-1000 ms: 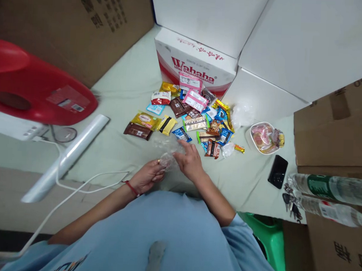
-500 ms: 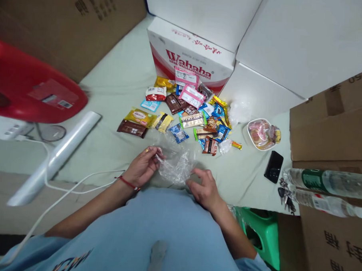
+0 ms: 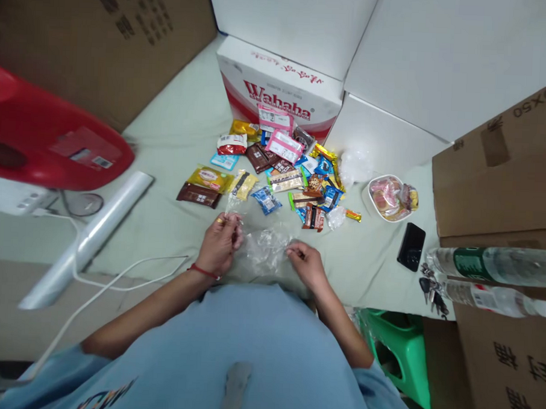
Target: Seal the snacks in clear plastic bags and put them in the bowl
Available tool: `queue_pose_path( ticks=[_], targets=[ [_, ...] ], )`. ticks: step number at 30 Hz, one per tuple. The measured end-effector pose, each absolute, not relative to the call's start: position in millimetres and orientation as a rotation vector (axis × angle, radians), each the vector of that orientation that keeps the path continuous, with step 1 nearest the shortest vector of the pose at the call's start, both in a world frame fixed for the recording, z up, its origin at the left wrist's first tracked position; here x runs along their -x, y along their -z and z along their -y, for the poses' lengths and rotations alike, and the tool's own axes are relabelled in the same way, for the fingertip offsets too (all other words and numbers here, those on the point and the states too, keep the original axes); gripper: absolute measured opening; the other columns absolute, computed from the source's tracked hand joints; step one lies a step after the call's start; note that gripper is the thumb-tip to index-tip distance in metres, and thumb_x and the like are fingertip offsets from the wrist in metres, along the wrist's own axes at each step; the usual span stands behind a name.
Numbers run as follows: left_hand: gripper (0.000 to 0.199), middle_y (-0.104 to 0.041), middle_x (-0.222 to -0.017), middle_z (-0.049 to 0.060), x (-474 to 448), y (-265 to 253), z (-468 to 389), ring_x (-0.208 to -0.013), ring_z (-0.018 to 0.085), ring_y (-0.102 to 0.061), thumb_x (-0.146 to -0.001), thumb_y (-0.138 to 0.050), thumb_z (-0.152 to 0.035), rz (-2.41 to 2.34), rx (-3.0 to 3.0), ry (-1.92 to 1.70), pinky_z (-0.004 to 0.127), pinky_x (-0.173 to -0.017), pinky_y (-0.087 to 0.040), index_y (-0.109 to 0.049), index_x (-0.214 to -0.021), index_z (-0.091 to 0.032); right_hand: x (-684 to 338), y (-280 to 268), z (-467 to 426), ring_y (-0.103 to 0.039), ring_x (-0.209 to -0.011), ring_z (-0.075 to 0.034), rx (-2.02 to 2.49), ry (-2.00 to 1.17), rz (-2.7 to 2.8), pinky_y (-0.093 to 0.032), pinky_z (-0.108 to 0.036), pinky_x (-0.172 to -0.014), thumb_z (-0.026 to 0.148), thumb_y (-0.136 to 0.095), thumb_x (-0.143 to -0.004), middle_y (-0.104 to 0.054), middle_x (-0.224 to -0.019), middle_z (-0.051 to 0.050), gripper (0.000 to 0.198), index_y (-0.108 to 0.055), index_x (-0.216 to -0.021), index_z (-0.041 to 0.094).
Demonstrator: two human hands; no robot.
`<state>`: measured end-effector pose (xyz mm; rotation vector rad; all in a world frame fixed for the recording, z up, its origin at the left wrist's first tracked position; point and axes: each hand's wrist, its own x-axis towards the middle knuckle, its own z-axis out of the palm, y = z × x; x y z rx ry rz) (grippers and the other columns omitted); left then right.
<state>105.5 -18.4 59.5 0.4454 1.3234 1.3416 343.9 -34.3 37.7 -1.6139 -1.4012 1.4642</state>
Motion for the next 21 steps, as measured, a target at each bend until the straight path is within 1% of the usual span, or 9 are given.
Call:
queue_pose_path(
  ticks=[3,6,9,12,14,17,19,20,21],
  targets=[
    [0.048,-0.041,-0.057,-0.01,-88,-62,17,-0.045,0.006,-0.032,-0.077,-0.083,-0.063,-1.345,-0.547,-1.319,0.018,-0.038,-0.025,-0.06,-0.088,-0.022,-345,-49,20,-0.064,-0.076,-0.017,1.502,-1.515,1.292,-0.055,-0.03,-0.073,0.054,-0.081,-0.079,-0.072,-0.086,-0.002,0.036,-0.075,-0.091,0.021],
    [0.052,-0.039,-0.057,-0.011,-65,-71,14,-0.044,0.006,-0.028,-0.069,-0.089,-0.063,-1.315,-0.602,-1.174,0.018,-0.036,-0.022,-0.063,-0.087,-0.021,-360,-73,1,-0.07,-0.083,-0.018,1.384,-1.753,1.109,-0.06,-0.033,-0.078,0.055,-0.089,-0.072,-0.075,-0.099,-0.003,0.041,-0.073,-0.09,0.022],
    [0.053,-0.046,-0.065,-0.007,-47,-83,10,-0.047,0.005,-0.032,-0.065,-0.092,-0.06,-1.287,-0.654,-1.013,0.017,-0.037,-0.021,-0.067,-0.086,-0.019,-379,-91,-23,-0.067,-0.067,-0.014,1.364,-1.898,1.091,-0.057,-0.027,-0.06,0.055,-0.093,-0.069,-0.076,-0.097,-0.003,0.045,-0.07,-0.089,0.021],
    [0.05,-0.047,-0.065,-0.006,-35,-86,6,-0.05,0.006,-0.034,-0.066,-0.092,-0.059,-1.265,-0.705,-0.835,0.017,-0.04,-0.021,-0.071,-0.088,-0.019,-396,-97,-50,-0.051,-0.049,-0.008,1.365,-1.857,1.288,-0.04,-0.021,-0.044,0.053,-0.091,-0.072,-0.072,-0.078,0.0,0.043,-0.071,-0.092,0.021],
    [0.049,-0.042,-0.061,-0.007,-29,-79,2,-0.049,0.007,-0.033,-0.071,-0.088,-0.059,-1.27,-0.732,-0.779,0.018,-0.042,-0.023,-0.073,-0.094,-0.019,-404,-96,-67,-0.052,-0.053,-0.01,1.388,-1.685,1.432,-0.042,-0.023,-0.048,0.052,-0.088,-0.073,-0.071,-0.077,-0.001,0.042,-0.073,-0.097,0.02],
    [0.046,-0.049,-0.066,-0.005,-25,-60,-2,-0.053,0.012,-0.044,-0.081,-0.077,-0.055,-1.488,-0.863,-0.91,0.024,-0.049,-0.037,-0.07,-0.108,-0.019,-405,-97,-79,-0.065,-0.08,-0.019,1.547,-1.032,1.55,-0.057,-0.033,-0.069,0.048,-0.08,-0.079,-0.073,-0.102,-0.007,0.04,-0.073,-0.108,0.022],
    [0.043,-0.062,-0.085,0.002,-26,-50,-1,-0.071,0.018,-0.059,-0.086,-0.071,-0.047,-1.767,-1.068,-1.055,0.033,-0.069,-0.052,-0.066,-0.117,-0.018,-398,-100,-71,-0.067,-0.097,-0.024,1.589,-0.591,1.567,-0.06,-0.041,-0.082,0.045,-0.07,-0.089,-0.07,-0.118,-0.011,0.036,-0.072,-0.116,0.022],
    [0.044,-0.065,-0.098,0.008,-27,-47,1,-0.086,0.023,-0.063,-0.087,-0.069,-0.043,-1.899,-1.2,-1.115,0.039,-0.083,-0.055,-0.064,-0.122,-0.017,-392,-101,-62,-0.067,-0.102,-0.025,1.574,-0.45,1.592,-0.06,-0.043,-0.087,0.043,-0.065,-0.094,-0.069,-0.12,-0.012,0.032,-0.071,-0.118,0.023],
    [0.045,-0.066,-0.111,0.013,-30,-45,5,-0.102,0.028,-0.064,-0.088,-0.067,-0.041,-2.004,-1.343,-1.163,0.045,-0.097,-0.053,-0.062,-0.126,-0.016,-385,-100,-50,-0.067,-0.105,-0.026,1.531,-0.373,1.649,-0.06,-0.046,-0.091,0.04,-0.06,-0.098,-0.069,-0.119,-0.013,0.029,-0.071,-0.118,0.023]
  ],
)
